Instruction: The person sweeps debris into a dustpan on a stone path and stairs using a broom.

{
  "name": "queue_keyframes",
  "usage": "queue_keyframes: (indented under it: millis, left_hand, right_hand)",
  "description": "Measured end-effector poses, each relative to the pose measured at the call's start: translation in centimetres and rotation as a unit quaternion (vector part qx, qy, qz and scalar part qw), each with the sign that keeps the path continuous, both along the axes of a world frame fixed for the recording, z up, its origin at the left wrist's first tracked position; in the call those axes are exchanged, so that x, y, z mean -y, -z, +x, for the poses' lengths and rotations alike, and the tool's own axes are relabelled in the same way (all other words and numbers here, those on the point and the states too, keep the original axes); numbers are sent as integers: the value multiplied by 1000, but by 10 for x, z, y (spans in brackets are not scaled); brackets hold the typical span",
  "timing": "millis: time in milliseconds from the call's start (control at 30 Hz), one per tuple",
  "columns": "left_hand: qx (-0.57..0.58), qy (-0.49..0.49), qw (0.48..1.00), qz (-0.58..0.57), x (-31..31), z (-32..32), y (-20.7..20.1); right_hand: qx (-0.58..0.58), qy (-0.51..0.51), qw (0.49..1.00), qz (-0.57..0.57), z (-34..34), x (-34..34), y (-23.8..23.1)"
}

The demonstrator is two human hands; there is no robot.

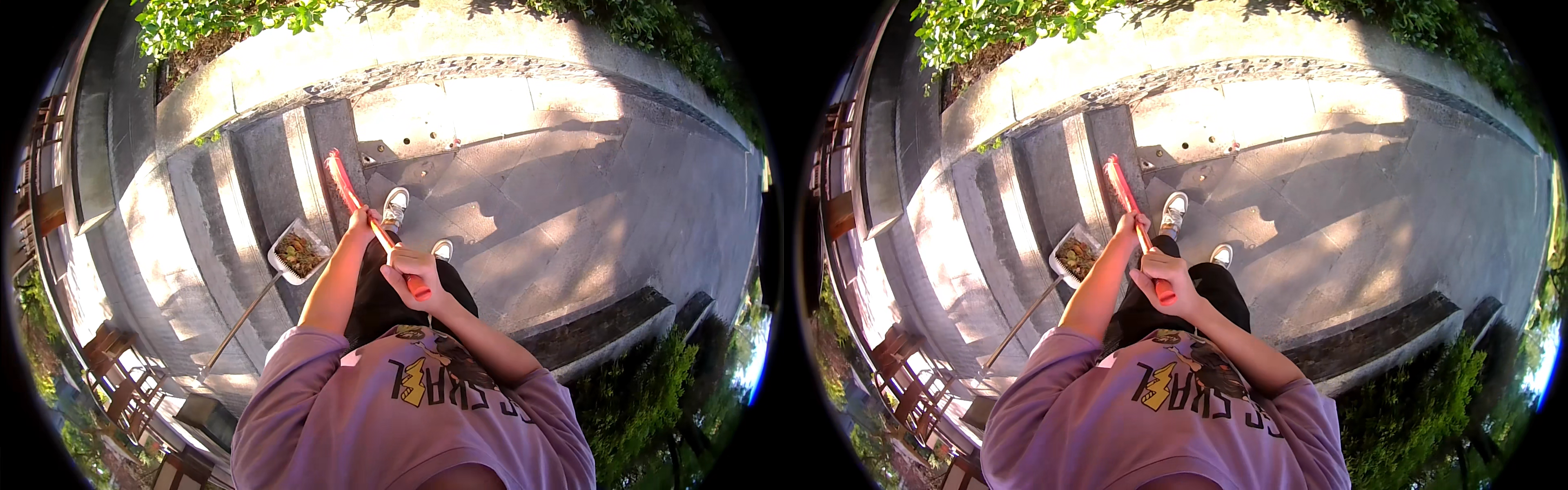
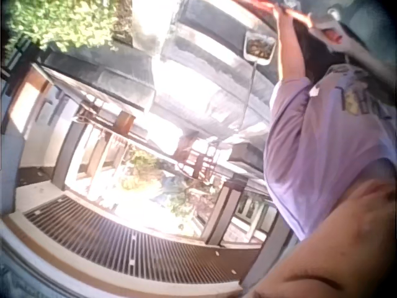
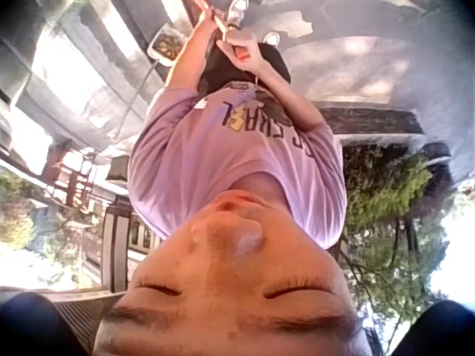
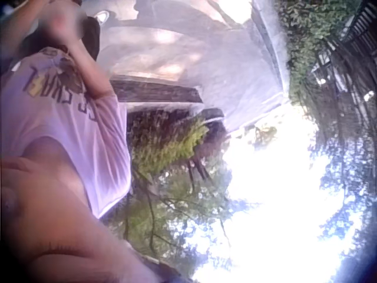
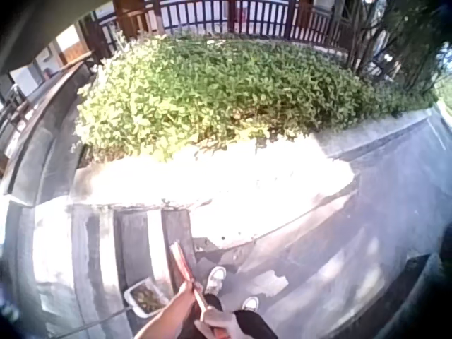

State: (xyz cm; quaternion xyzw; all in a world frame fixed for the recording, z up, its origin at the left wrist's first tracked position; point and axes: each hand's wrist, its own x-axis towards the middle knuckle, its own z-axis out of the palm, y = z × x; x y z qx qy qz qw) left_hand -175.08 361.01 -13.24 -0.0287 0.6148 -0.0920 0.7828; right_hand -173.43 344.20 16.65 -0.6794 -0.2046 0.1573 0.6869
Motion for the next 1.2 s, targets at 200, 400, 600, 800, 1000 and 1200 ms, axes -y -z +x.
queue_keyframes:
  millis: [200,400,600,800,1000,1200]
  left_hand:
    - [8,59,998,29,16,67,22]
    - [95,139,983,70,161,117,32]
    - [74,203,967,133,154,169,-73]
    - [-36,157,965,208,-2,173,-4]
    - [60,23,992,111,-127,191,92]
    - [50,210,965,148,-43,254,95]
  right_hand:
    - [-38,117,990,-62,56,-8,9]
    - [-67,268,948,-158,77,47,-36]
    - [7,320,947,15,101,58,-64]
    - [-53,225,973,-3,137,-11,-3]
    - [29,27,996,74,180,-72,64]
    - [-114,210,971,-2,240,-42,53]
